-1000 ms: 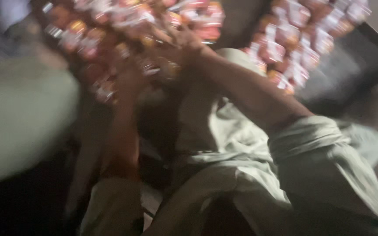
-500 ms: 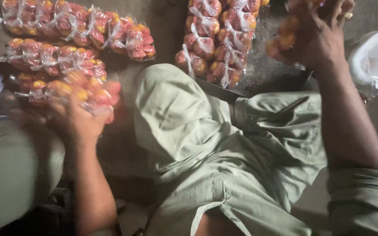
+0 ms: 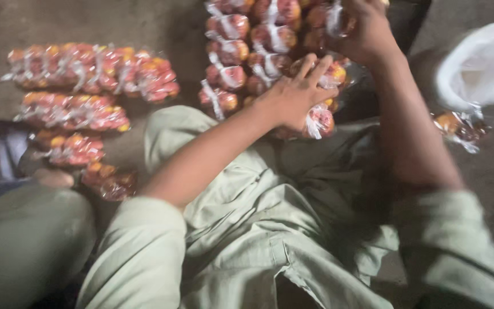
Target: The person sits on the floor and wraps small round orange items in clear plastic, twisting the wrap closed around each item by hand. They gather the wrapped items into rows, tie groups together with white ribbon, and arrange the finished bundles on the floor and on a metal tray.
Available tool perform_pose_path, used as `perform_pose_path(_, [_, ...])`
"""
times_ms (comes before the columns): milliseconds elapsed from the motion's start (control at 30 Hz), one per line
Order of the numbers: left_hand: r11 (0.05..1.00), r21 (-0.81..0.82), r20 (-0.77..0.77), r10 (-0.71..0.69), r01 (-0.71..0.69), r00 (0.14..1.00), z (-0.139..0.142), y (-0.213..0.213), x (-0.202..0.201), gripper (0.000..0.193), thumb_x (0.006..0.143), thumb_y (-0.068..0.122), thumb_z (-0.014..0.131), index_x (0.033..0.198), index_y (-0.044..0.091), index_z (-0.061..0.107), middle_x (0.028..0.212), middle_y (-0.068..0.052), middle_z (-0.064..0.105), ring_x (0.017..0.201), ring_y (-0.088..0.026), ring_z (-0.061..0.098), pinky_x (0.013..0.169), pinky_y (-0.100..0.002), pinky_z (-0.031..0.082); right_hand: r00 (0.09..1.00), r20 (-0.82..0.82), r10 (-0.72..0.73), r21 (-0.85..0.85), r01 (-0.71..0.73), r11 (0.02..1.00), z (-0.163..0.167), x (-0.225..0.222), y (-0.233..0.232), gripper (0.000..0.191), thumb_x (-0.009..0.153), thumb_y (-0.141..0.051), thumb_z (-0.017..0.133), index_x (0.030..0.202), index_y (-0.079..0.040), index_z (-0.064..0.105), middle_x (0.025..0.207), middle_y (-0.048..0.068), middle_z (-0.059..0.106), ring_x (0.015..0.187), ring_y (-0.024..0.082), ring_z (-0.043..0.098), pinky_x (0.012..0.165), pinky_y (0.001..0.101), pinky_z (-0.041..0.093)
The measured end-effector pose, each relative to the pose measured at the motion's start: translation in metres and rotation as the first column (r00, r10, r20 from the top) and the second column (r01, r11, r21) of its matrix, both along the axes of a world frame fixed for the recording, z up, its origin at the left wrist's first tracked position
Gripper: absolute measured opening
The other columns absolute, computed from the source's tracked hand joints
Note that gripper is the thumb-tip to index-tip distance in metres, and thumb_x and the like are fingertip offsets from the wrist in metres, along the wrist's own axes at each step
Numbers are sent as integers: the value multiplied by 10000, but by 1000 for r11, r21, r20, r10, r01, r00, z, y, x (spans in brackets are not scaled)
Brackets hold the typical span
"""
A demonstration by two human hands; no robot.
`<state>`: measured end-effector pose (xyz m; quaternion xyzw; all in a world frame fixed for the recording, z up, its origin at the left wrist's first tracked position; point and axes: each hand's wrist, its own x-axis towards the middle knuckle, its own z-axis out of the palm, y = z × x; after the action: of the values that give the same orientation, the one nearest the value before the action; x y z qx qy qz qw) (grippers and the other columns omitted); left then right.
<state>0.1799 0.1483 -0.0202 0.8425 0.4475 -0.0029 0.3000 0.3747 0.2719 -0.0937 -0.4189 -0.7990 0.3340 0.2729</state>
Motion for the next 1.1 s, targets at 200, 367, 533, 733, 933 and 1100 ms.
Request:
perform_pose_path(200, [988,149,-119,-9,27,993,-93,-4,12,537,778,310,765,1288,171,672,1652,-260,74,1524,-512,94,1121,-678,360,962,36,-271,-303,269,914,-14,64,-75,374,1006,-160,825,1293,-20,629,1144,110,707,1013,184,709,854,343,576])
perform_pose_path(367, [806,577,-73,211,-131,975,-108,-61,7,640,900,202,746,1496,347,559,1727,-207,-9,1596,-466,-5,1174,-723,275,985,142,-94,-314,135,940,-13,55,-125,664,824,-155,869,1397,-16,565,1157,172,710,1049,300,693,881,382,556])
perform_pose_path(533, [894,275,-46,381,-355,923,-71,-92,-7,935,722,313,808,1559,315,392,1645,-200,78,1526,-448,61,1170,-758,203,874,471,121,-343,55,938,-17,13,-130,1375,529,-268,1081,1507,101,186,1178,311,617,1093,436,626,893,461,510])
perform_pose_path(733, [929,98,-29,361,-357,932,-13,-140,-50,659,818,371,794,1365,106,536,1576,-200,316,1488,-481,213,1131,-685,301,984,-176,28,-552,-122,825,-7,-44,-143,1074,669,-9,816,1553,-28,207,1364,112,573,1209,274,594,834,384,612])
perform_pose_path(933, [968,-110,-66,219,-225,973,4,-199,-74,466,867,355,733,1247,117,603,1261,-157,610,1242,-389,569,1026,-573,459,951,-241,-193,-711,-38,702,2,-36,-155,653,895,-85,684,1498,-90,433,1313,61,666,1119,192,696,887,358,612])
perform_pose_path(1100, [957,-77,85,285,-279,955,3,-196,-90,430,895,342,716,1241,109,611,1179,-157,654,1149,-375,634,966,-547,502,818,-234,-526,-760,183,624,-18,-69,-181,470,945,-257,659,1378,-124,534,1233,40,673,1071,184,686,844,336,608])
